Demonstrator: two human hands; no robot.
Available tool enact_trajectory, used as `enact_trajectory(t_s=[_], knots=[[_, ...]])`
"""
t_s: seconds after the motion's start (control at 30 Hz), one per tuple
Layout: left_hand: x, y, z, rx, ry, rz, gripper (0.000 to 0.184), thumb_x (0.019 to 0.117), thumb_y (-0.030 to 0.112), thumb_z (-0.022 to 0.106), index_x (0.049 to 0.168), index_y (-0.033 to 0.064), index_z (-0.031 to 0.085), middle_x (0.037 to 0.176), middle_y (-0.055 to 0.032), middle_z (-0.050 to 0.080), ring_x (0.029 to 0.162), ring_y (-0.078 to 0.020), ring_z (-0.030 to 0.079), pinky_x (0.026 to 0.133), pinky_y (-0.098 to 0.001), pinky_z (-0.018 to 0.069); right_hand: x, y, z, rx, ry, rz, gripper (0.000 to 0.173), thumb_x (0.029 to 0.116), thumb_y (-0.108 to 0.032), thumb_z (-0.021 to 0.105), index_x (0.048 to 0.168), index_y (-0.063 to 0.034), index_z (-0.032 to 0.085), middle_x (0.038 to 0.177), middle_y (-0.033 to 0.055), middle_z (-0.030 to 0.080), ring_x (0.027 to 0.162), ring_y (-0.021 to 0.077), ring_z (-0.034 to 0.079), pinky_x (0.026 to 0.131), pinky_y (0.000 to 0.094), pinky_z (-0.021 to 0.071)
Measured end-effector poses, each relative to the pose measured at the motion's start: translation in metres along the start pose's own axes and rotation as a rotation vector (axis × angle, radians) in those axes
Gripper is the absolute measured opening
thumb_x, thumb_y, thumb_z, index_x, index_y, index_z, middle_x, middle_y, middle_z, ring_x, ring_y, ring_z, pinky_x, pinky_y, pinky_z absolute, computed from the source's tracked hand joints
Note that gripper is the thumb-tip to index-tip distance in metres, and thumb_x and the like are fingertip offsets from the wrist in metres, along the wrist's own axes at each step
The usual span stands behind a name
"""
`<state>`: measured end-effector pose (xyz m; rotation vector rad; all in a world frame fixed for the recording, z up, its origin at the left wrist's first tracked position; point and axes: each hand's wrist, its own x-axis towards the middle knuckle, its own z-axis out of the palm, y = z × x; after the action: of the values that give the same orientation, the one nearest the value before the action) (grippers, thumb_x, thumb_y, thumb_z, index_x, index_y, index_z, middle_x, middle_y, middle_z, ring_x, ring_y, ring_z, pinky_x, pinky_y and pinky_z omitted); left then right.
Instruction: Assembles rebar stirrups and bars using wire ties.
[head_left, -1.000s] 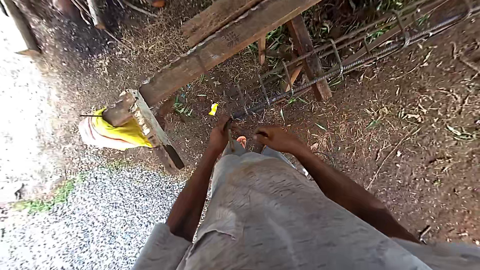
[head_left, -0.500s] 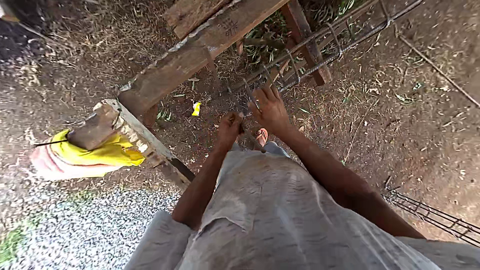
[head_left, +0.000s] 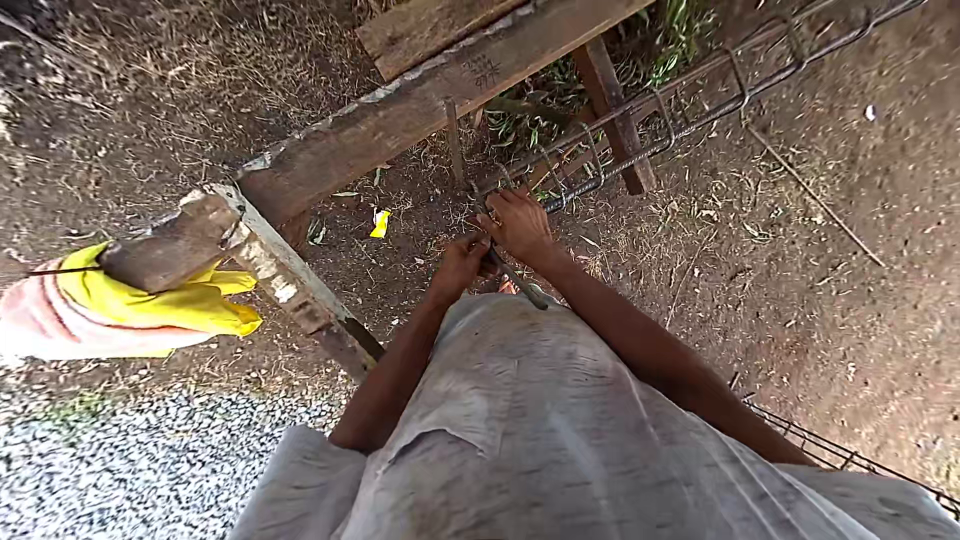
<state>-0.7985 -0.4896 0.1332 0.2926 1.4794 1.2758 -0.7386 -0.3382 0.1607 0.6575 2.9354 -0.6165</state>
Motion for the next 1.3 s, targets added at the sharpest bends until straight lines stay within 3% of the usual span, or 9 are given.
enact_trajectory(t_s=[0.17, 0.33, 0.43, 0.5, 0.6, 0.8, 0.97, 1.1, 1.3], knots=[[0.005, 0.003, -0.013, 0.067, 0.007, 0.038, 0.029, 0.1098, 0.017, 0.048, 0.125, -0.0034, 0.060, 0.092, -0.0120, 0.071, 0.076, -0.0175, 0.071, 0.072, -0.0357, 0.0618, 0.004, -0.009, -0.014, 0.026, -0.158, 0.121, 0.035, 0.1027, -0.037, 0.058, 0.111, -0.0052, 0.070, 0.116, 0.0149, 0.072, 0.113, 0.0353, 0.067, 0.092, 0.0584, 0.0518], [0.040, 0.029, -0.026, 0.288, 0.297, 0.295, 0.061, 0.1073, 0.039, 0.049, 0.157, 0.0063, 0.034, 0.140, -0.0192, 0.057, 0.120, -0.0277, 0.062, 0.100, -0.0476, 0.0541, 0.004, -0.015, -0.014, -0.032, -0.166, 0.116, 0.034, 0.1037, -0.032, 0.054, 0.112, -0.0036, 0.069, 0.114, 0.0174, 0.071, 0.102, 0.0384, 0.070, 0.082, 0.0596, 0.0544], [0.067, 0.035, -0.012, 0.231, 0.426, 0.348, 0.041, 0.1095, 0.033, 0.047, 0.134, 0.0007, 0.056, 0.114, -0.0157, 0.067, 0.097, -0.0226, 0.069, 0.086, -0.0436, 0.0601, 0.001, -0.013, -0.013, -0.042, -0.141, 0.112, 0.033, 0.1042, -0.030, 0.052, 0.116, -0.0039, 0.068, 0.116, 0.0171, 0.071, 0.099, 0.0387, 0.071, 0.078, 0.0594, 0.0551], [0.073, 0.038, 0.003, 0.254, 0.553, 0.328, 0.037, 0.1102, 0.028, 0.046, 0.124, -0.0027, 0.060, 0.103, -0.0159, 0.067, 0.086, -0.0222, 0.067, 0.082, -0.0419, 0.0579, 0.001, -0.010, -0.016, -0.036, -0.161, 0.109, 0.036, 0.1053, -0.029, 0.050, 0.128, -0.0053, 0.066, 0.120, 0.0176, 0.070, 0.100, 0.0395, 0.071, 0.079, 0.0600, 0.0552], [0.077, 0.032, 0.002, 0.239, 0.562, 0.335, 0.036, 0.1101, 0.027, 0.046, 0.123, -0.0037, 0.059, 0.102, -0.0156, 0.068, 0.086, -0.0209, 0.070, 0.082, -0.0411, 0.0600, 0.004, -0.008, -0.016, -0.028, -0.196, 0.097, 0.040, 0.1060, -0.030, 0.049, 0.136, -0.0086, 0.063, 0.120, 0.0167, 0.070, 0.100, 0.0390, 0.071, 0.080, 0.0599, 0.0548], [0.076, 0.030, -0.009, 0.112, 0.455, 0.389, 0.031, 0.1085, 0.024, 0.052, 0.122, -0.0033, 0.060, 0.105, -0.0133, 0.067, 0.087, -0.0174, 0.070, 0.082, -0.0373, 0.0611, 0.009, -0.010, -0.026, -0.014, -0.270, 0.129, 0.036, 0.1055, -0.034, 0.051, 0.126, -0.0083, 0.066, 0.116, 0.0168, 0.072, 0.101, 0.0399, 0.070, 0.080, 0.0620, 0.0534], [0.041, 0.028, -0.027, 0.180, 0.270, 0.256, 0.044, 0.1100, 0.023, 0.046, 0.147, 0.0002, 0.045, 0.133, -0.0182, 0.061, 0.105, -0.0234, 0.071, 0.092, -0.0410, 0.0602, 0.021, -0.009, -0.044, -0.038, -0.437, 0.136, 0.032, 0.1054, -0.037, 0.052, 0.112, -0.0103, 0.069, 0.105, 0.0181, 0.073, 0.103, 0.0405, 0.069, 0.081, 0.0631, 0.0517], [0.009, 0.002, -0.006, 0.219, 0.097, 0.194, 0.042, 0.1112, 0.029, 0.040, 0.130, 0.0002, 0.063, 0.122, -0.0129, 0.069, 0.107, -0.0180, 0.068, 0.096, -0.0408, 0.0560, 0.025, -0.004, -0.047, -0.010, -0.456, 0.093, 0.033, 0.1053, -0.037, 0.054, 0.107, -0.0077, 0.070, 0.105, 0.0200, 0.072, 0.104, 0.0424, 0.068, 0.081, 0.0656, 0.0515], [0.026, -0.045, 0.028, 0.108, 0.261, 0.343, 0.048, 0.1131, 0.026, 0.028, 0.115, -0.0036, 0.065, 0.102, -0.0090, 0.067, 0.096, -0.0092, 0.064, 0.091, -0.0330, 0.0527, 0.030, 0.002, -0.047, -0.010, -0.479, 0.084, 0.035, 0.1055, -0.040, 0.053, 0.107, -0.0104, 0.072, 0.108, 0.0174, 0.072, 0.105, 0.0399, 0.068, 0.083, 0.0649, 0.0510]])
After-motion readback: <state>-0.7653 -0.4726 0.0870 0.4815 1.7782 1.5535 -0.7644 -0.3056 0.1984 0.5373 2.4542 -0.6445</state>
